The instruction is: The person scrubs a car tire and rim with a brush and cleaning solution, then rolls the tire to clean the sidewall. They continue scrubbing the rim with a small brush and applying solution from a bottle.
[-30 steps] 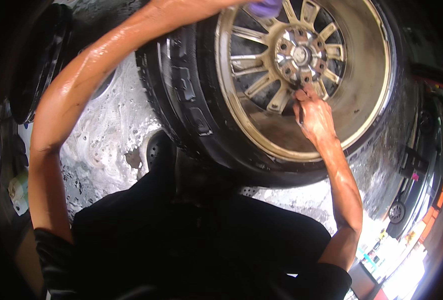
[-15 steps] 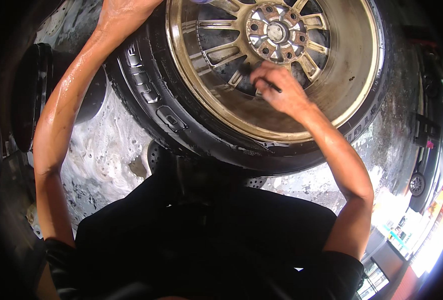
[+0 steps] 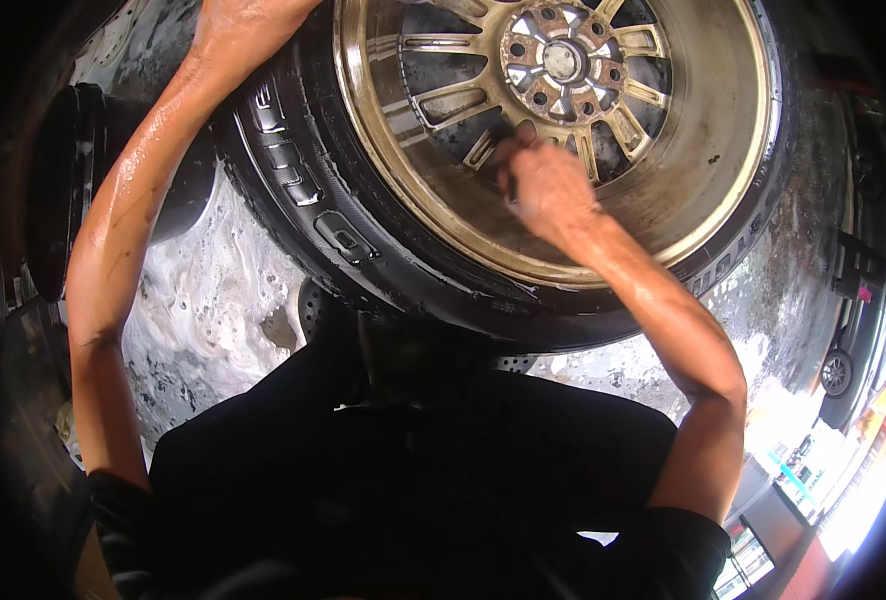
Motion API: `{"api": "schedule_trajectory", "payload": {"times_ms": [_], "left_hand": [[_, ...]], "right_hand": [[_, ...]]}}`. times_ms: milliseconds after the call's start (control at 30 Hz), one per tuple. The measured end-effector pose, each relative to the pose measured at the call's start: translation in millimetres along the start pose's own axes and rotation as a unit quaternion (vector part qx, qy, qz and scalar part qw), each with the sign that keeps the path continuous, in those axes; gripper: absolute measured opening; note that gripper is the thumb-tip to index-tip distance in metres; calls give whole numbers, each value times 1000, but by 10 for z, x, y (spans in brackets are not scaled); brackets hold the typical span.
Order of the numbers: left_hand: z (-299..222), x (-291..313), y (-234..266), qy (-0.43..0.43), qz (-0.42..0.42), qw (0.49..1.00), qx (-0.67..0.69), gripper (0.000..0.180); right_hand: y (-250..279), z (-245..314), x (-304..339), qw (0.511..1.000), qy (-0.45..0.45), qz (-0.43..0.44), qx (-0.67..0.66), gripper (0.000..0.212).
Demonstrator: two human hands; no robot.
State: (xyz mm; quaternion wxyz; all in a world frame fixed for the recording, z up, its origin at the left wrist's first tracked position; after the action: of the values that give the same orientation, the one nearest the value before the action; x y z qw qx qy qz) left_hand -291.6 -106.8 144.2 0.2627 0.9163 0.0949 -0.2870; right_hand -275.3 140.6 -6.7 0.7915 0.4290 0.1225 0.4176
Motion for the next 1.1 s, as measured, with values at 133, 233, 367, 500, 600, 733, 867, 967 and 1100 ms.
{"api": "schedule_trajectory", "payload": {"times_ms": [133, 233, 367, 500, 600, 733, 867, 967, 1100], "left_hand": [[-58, 6, 18, 19, -2, 1000, 21, 41], [-8, -3, -1, 12, 11, 1000, 15, 42], [-55, -6, 11, 9, 10, 1000, -1, 41], [-72, 14, -8, 21, -2, 1000, 12, 41], [-39, 6, -17, 43, 11, 999, 16, 42], [-32, 14, -19, 48, 6, 999, 17, 43], [-20, -10, -22, 61, 2, 997, 39, 43], [-33, 5, -37, 47, 6, 998, 40, 43], [-37, 8, -20, 39, -2, 999, 24, 44]], "right_hand": [[221, -24, -32, 999, -13, -33, -42, 19], [83, -26, 28, 999, 8, -33, 26, 22], [168, -132, -74, 997, 27, -52, -54, 20], [-74, -72, -42, 997, 65, 16, -42, 15], [182, -123, -98, 999, -27, -18, -16, 22], [-65, -100, -34, 999, -1, 45, -13, 19], [124, -223, -87, 998, -31, -34, -52, 19], [-89, -25, -31, 997, 16, 45, -57, 17], [443, 179, -267, 986, 69, -123, -92, 14]]}}
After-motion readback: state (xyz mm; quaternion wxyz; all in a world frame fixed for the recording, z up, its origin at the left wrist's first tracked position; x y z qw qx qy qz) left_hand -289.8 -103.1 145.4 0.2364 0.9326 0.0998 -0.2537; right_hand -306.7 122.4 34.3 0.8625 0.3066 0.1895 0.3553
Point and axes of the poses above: each hand's wrist, its own x-axis away from the middle knuckle, its own y-axis out of the back of the hand, z = x × y, the point moved 8 cm from there along -x, towards the middle knuckle, and after that the axes turned 12 degrees about -x, right-handed, at the moved point
